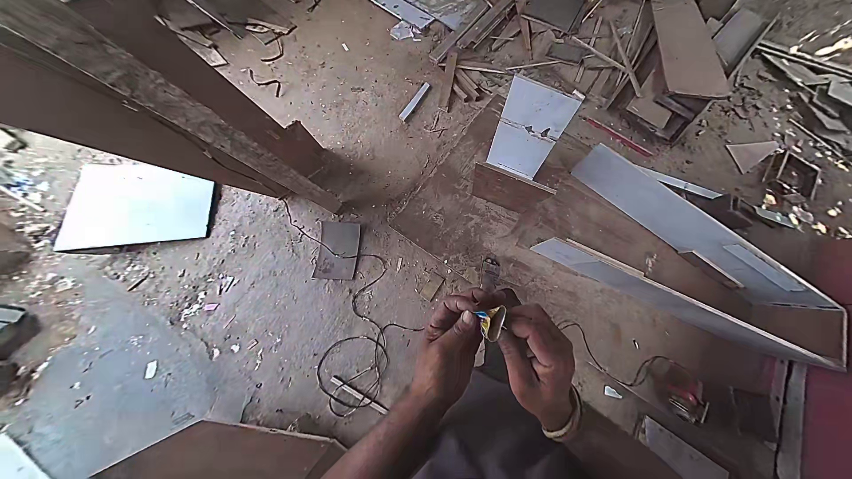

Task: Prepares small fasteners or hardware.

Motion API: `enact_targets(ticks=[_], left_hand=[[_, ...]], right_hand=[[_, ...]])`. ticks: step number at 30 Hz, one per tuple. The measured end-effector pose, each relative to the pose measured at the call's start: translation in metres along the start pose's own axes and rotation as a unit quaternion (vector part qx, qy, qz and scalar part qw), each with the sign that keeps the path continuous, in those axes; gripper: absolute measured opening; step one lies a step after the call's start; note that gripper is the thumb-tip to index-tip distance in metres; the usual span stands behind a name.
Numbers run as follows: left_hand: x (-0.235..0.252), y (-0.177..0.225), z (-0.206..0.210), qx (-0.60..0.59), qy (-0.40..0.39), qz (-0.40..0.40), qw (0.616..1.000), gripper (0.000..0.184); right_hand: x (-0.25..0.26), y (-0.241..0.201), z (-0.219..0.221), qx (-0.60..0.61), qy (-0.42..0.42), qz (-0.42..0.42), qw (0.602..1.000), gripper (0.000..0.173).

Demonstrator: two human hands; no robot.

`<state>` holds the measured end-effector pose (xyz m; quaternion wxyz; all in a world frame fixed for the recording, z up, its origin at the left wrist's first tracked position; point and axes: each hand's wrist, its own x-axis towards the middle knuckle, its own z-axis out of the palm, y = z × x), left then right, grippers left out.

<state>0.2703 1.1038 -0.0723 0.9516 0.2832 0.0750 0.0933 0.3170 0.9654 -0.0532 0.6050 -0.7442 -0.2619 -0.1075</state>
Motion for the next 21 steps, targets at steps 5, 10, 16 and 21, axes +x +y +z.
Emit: enact_targets(ticks=[5,10,16,21], left_hand=[[0.096,-0.003,0.002,-0.009,-0.011,-0.003,1.0,0.01],[0.194,0.014,0.039,0.002,-0.012,0.011,1.0,0.012],[0.294,0.034,0.087,0.026,-0.056,0.049,0.997,0.014],[0.346,0.045,0.099,0.08,-0.072,0.071,0.992,0.016]], right_hand=[[0.089,0.061,-0.008,0.026,-0.042,-0.007,0.999,0.011],[0.205,0.093,-0.042,0.066,-0.096,-0.021,0.993,0.023],[0.328,0.111,-0.072,-0.006,-0.14,-0.174,0.975,0.031],[0.391,0.125,-0.052,-0.103,-0.151,-0.224,0.957,0.036]])
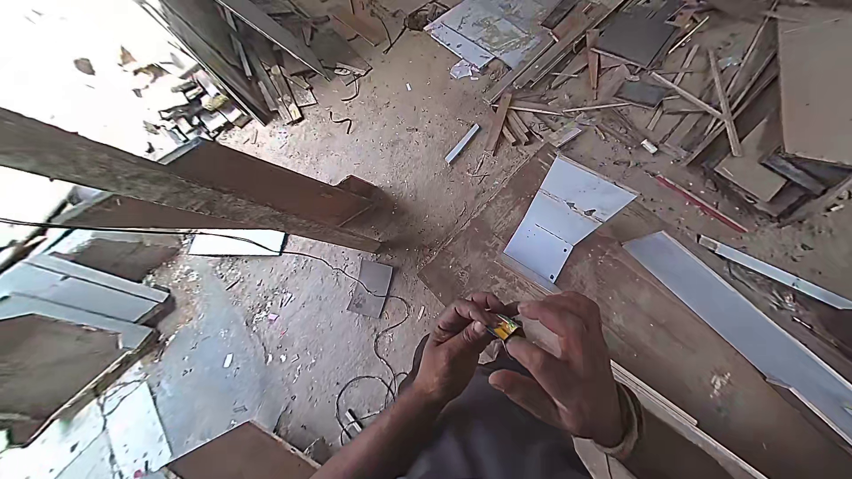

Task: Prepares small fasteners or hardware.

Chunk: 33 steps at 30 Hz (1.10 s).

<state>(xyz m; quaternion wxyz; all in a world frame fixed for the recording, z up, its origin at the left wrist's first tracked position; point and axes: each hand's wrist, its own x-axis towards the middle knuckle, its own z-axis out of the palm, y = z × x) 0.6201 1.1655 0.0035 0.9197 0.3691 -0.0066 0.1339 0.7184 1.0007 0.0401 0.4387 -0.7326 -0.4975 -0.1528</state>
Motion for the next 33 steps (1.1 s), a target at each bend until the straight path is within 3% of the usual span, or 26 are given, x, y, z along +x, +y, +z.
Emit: enact_targets(ticks=[3,7,13,17,23,27,33], left_hand=[[0.031,0.009,-0.008,0.034,-0.007,0.001,0.999,0.015],[0.078,0.025,-0.031,-0.027,-0.005,-0.049,0.998,0.018],[0.168,0.06,-0.104,-0.056,0.015,-0.106,0.993,0.017],[0.225,0.102,-0.137,-0.015,0.076,-0.168,0.983,0.044],[0.294,0.152,-0.176,-0.087,0.023,-0.25,0.964,0.011],[0.328,0.157,-0.189,-0.191,0.028,-0.279,0.941,0.009],[0.387,0.155,-0.205,-0.273,0.029,-0.366,0.889,0.009]], right_hand=[[0.028,0.021,0.016,-0.015,-0.027,0.009,0.999,0.045],[0.059,0.046,0.051,-0.017,-0.012,0.035,0.999,0.048],[0.127,0.084,0.119,-0.112,-0.025,0.131,0.985,0.051],[0.185,0.105,0.16,-0.109,-0.021,0.163,0.98,0.046],[0.25,0.126,0.198,-0.045,0.039,0.197,0.979,0.033],[0.28,0.143,0.215,0.027,0.065,0.219,0.973,0.028],[0.306,0.197,0.217,0.019,-0.007,0.171,0.985,0.029]])
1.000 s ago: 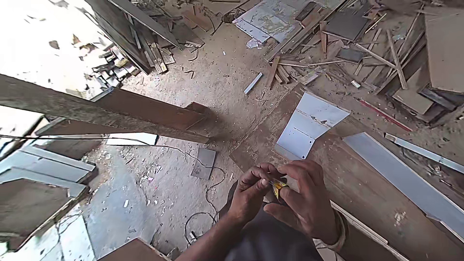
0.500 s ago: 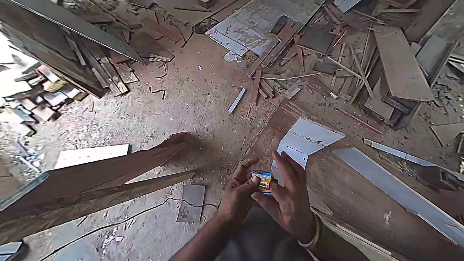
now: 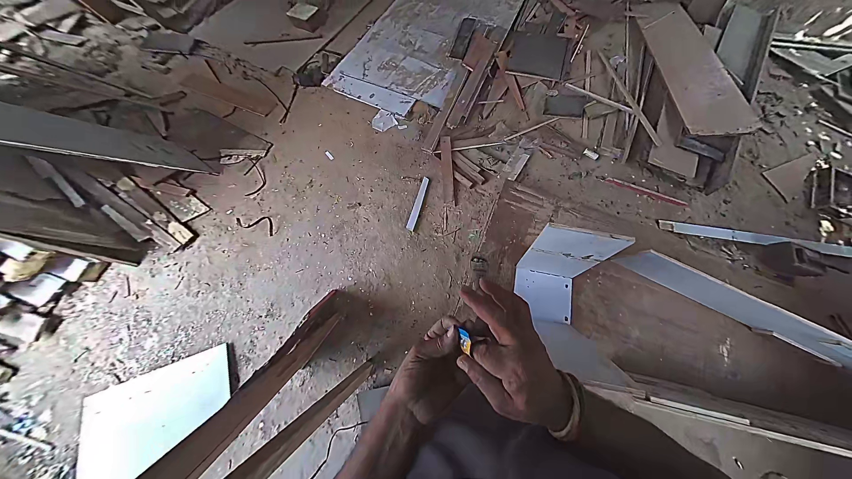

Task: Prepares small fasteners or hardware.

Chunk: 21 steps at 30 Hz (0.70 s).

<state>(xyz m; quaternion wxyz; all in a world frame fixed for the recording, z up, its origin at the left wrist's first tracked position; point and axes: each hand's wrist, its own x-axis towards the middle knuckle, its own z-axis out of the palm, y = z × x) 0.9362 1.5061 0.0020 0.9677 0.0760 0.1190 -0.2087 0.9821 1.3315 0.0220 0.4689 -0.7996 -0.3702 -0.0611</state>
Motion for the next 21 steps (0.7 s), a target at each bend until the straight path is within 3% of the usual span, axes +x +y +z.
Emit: enact_targets(ticks=[4,9,15,21], left_hand=[[0.056,0.029,0.002,0.035,0.01,-0.004,0.999,0.01],[0.174,0.062,0.011,0.092,-0.019,-0.011,0.996,0.013],[0.344,0.08,0.068,0.205,0.0,-0.046,0.978,0.01],[0.478,0.073,0.122,0.256,-0.019,-0.114,0.96,0.007]], right_hand=[[0.033,0.054,-0.014,-0.002,0.023,0.028,0.999,0.034],[0.087,0.15,-0.048,-0.027,0.072,0.031,0.997,0.035],[0.16,0.248,-0.142,-0.078,0.056,0.072,0.993,0.036],[0.194,0.315,-0.217,-0.093,0.144,0.139,0.975,0.041]])
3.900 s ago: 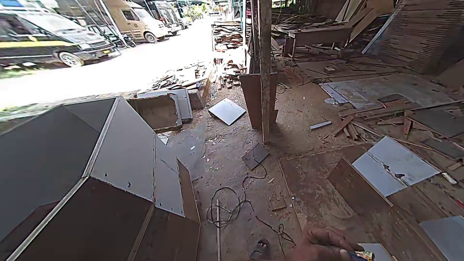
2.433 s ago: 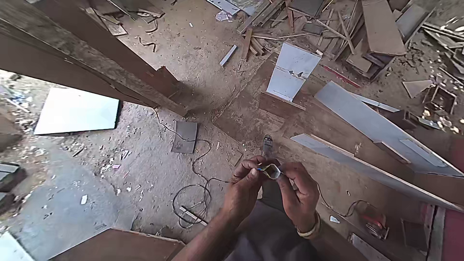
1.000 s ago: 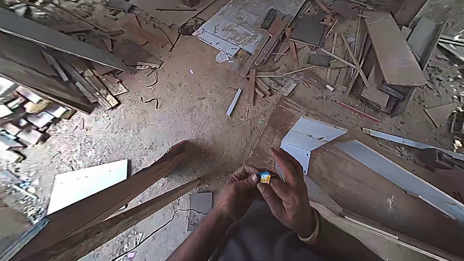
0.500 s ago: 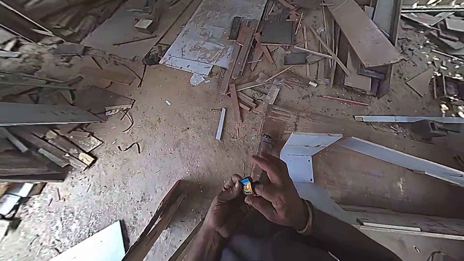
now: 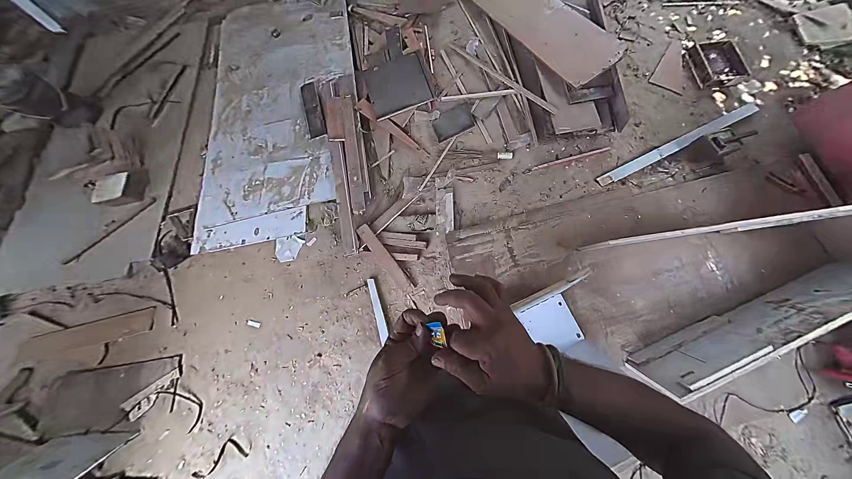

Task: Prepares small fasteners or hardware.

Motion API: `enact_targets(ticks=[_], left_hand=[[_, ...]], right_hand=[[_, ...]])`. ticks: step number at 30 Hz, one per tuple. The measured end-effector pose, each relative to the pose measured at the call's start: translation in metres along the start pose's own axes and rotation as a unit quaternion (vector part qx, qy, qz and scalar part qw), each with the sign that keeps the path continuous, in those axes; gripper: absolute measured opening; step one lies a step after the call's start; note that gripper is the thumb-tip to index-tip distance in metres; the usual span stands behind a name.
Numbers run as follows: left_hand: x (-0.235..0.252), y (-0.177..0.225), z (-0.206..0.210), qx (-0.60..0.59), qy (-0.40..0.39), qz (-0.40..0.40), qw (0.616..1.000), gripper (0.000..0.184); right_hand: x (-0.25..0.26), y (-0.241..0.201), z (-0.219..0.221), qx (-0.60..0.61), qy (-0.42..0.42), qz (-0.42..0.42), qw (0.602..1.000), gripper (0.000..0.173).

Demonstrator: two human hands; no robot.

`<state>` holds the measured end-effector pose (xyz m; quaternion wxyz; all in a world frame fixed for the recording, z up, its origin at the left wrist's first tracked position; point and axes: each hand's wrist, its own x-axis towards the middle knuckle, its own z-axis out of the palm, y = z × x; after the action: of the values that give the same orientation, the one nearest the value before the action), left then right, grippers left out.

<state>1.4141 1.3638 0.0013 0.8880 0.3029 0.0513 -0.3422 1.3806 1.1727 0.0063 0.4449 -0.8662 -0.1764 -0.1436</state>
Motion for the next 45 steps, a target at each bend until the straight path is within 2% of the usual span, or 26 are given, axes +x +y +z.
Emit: enact_targets(ticks=[4,9,12,15,19,21,25,28,34,41,45], left_hand=[[0.077,0.022,0.021,0.042,-0.059,-0.096,0.993,0.01],[0.168,0.019,0.049,0.156,-0.025,-0.221,0.962,0.005],[0.22,0.012,0.061,0.198,-0.036,-0.284,0.937,0.005],[0.277,0.012,0.071,0.215,-0.077,-0.341,0.912,0.005],[0.351,0.016,0.099,0.211,-0.159,-0.387,0.884,0.005],[0.382,0.021,0.111,0.208,-0.196,-0.407,0.867,0.006],[0.426,0.02,0.133,0.184,-0.216,-0.461,0.841,0.009],[0.447,0.017,0.147,0.177,-0.203,-0.49,0.829,0.009],[0.486,-0.006,0.172,0.169,-0.161,-0.47,0.851,0.015],[0.537,-0.052,0.203,0.124,-0.165,-0.542,0.814,0.019],[0.579,-0.091,0.232,0.141,-0.157,-0.53,0.821,0.017]], right_hand=[[0.017,0.03,-0.017,0.018,0.102,0.054,0.993,0.034],[0.019,0.07,-0.034,-0.034,0.225,0.135,0.964,0.032],[0.017,0.098,-0.038,-0.042,0.28,0.181,0.942,0.031],[0.032,0.12,-0.044,-0.048,0.34,0.235,0.909,0.031],[0.076,0.148,-0.067,-0.025,0.453,0.276,0.847,0.032],[0.101,0.158,-0.079,-0.068,0.482,0.293,0.823,0.035],[0.139,0.179,-0.102,-0.15,0.505,0.324,0.786,0.034],[0.153,0.191,-0.118,-0.179,0.52,0.336,0.764,0.033],[0.155,0.213,-0.145,-0.267,0.497,0.366,0.74,0.031],[0.132,0.272,-0.221,-0.35,0.427,0.331,0.765,0.04],[0.118,0.324,-0.271,-0.366,0.402,0.319,0.777,0.045]])
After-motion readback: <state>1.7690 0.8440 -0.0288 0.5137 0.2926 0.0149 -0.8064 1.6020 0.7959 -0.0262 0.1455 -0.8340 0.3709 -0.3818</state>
